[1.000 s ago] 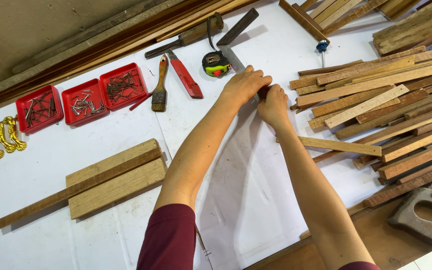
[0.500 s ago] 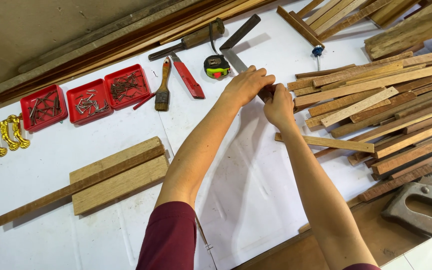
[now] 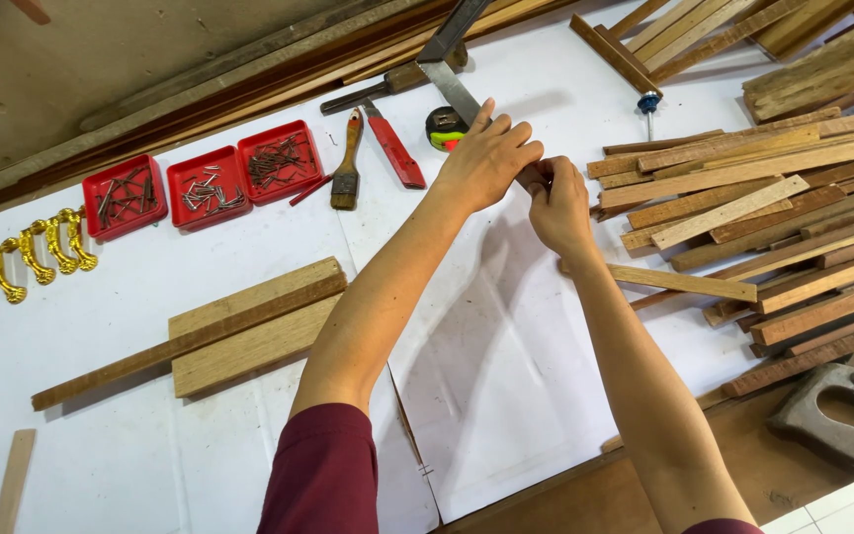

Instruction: Sand a strip of wood and mark measurements with a square and pencil at a workbench.

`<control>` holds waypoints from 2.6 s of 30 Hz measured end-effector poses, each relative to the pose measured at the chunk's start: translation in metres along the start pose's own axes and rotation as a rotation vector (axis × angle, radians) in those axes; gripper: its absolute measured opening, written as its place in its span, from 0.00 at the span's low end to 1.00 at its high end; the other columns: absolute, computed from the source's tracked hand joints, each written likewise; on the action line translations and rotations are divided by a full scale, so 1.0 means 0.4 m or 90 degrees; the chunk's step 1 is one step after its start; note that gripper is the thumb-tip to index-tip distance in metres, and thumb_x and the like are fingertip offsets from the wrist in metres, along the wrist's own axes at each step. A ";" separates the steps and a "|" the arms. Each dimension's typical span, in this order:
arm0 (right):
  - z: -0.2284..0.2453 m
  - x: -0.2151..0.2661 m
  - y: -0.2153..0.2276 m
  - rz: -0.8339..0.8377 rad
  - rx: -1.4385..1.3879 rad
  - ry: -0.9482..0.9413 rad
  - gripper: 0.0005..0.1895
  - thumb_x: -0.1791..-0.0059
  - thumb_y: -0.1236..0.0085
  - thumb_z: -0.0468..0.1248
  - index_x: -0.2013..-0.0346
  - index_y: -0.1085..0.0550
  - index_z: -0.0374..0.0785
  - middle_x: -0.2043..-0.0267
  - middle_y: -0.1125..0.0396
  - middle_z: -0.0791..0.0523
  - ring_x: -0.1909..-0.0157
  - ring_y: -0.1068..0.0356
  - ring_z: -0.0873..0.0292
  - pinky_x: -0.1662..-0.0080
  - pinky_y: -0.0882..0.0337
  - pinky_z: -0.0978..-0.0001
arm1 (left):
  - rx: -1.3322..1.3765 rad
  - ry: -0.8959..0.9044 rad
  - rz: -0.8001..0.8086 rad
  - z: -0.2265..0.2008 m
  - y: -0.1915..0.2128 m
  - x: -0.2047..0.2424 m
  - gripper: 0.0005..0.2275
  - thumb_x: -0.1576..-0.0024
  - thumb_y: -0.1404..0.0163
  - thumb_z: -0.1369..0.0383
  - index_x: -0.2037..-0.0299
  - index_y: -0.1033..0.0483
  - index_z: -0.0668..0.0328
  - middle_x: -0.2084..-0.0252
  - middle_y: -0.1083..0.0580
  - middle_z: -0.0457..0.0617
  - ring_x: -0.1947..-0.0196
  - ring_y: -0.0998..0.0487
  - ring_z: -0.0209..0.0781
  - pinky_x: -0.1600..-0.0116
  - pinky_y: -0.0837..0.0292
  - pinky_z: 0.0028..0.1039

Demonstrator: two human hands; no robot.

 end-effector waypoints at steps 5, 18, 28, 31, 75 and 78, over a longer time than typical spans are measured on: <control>0.092 0.014 -0.018 0.062 -0.037 0.037 0.10 0.51 0.51 0.22 0.55 0.33 0.28 0.53 0.30 0.43 0.51 0.29 0.45 0.49 0.28 0.55 | 0.033 0.027 -0.014 0.025 0.058 0.084 0.07 0.42 0.48 0.73 0.56 0.24 0.50 0.56 0.28 0.43 0.46 0.27 0.46 0.24 0.53 0.48; 0.356 0.099 -0.131 0.175 -0.050 0.224 0.10 0.51 0.44 0.23 0.56 0.31 0.33 0.57 0.31 0.49 0.54 0.33 0.47 0.51 0.35 0.53 | -0.034 0.078 -0.057 0.093 0.238 0.397 0.07 0.42 0.49 0.74 0.56 0.26 0.49 0.57 0.28 0.42 0.55 0.25 0.39 0.54 0.35 0.36; 0.539 0.199 -0.230 0.228 -0.076 0.359 0.09 0.49 0.44 0.25 0.56 0.30 0.36 0.58 0.32 0.54 0.53 0.36 0.50 0.52 0.42 0.57 | -0.075 0.173 -0.036 0.102 0.356 0.655 0.12 0.44 0.49 0.79 0.53 0.28 0.51 0.61 0.32 0.45 0.65 0.25 0.40 0.57 0.31 0.36; 0.592 0.232 -0.255 0.245 -0.077 0.385 0.08 0.49 0.44 0.26 0.56 0.29 0.38 0.58 0.33 0.56 0.54 0.36 0.52 0.53 0.43 0.58 | -0.084 0.230 -0.031 0.105 0.375 0.727 0.12 0.43 0.49 0.78 0.52 0.27 0.49 0.61 0.32 0.46 0.70 0.26 0.43 0.61 0.29 0.35; 0.669 0.449 -0.420 0.220 0.045 0.447 0.24 0.57 0.32 0.30 0.46 0.22 0.36 0.47 0.29 0.53 0.47 0.31 0.50 0.47 0.28 0.58 | -0.007 0.251 -0.071 0.157 0.300 1.042 0.16 0.41 0.48 0.73 0.43 0.22 0.52 0.52 0.30 0.45 0.49 0.26 0.41 0.44 0.26 0.33; 0.650 0.450 -0.429 0.216 0.058 0.448 0.23 0.57 0.33 0.29 0.46 0.22 0.37 0.47 0.29 0.53 0.47 0.31 0.50 0.47 0.28 0.58 | -0.009 0.248 -0.082 0.158 0.291 1.041 0.16 0.42 0.48 0.74 0.43 0.22 0.51 0.53 0.30 0.46 0.50 0.26 0.42 0.44 0.26 0.33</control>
Point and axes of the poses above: each hand's wrist, its own x-axis away from the middle knuckle, its own y-axis out of the back of the hand, z = x × y, the point moved 5 cm from there along -x, towards the middle knuckle
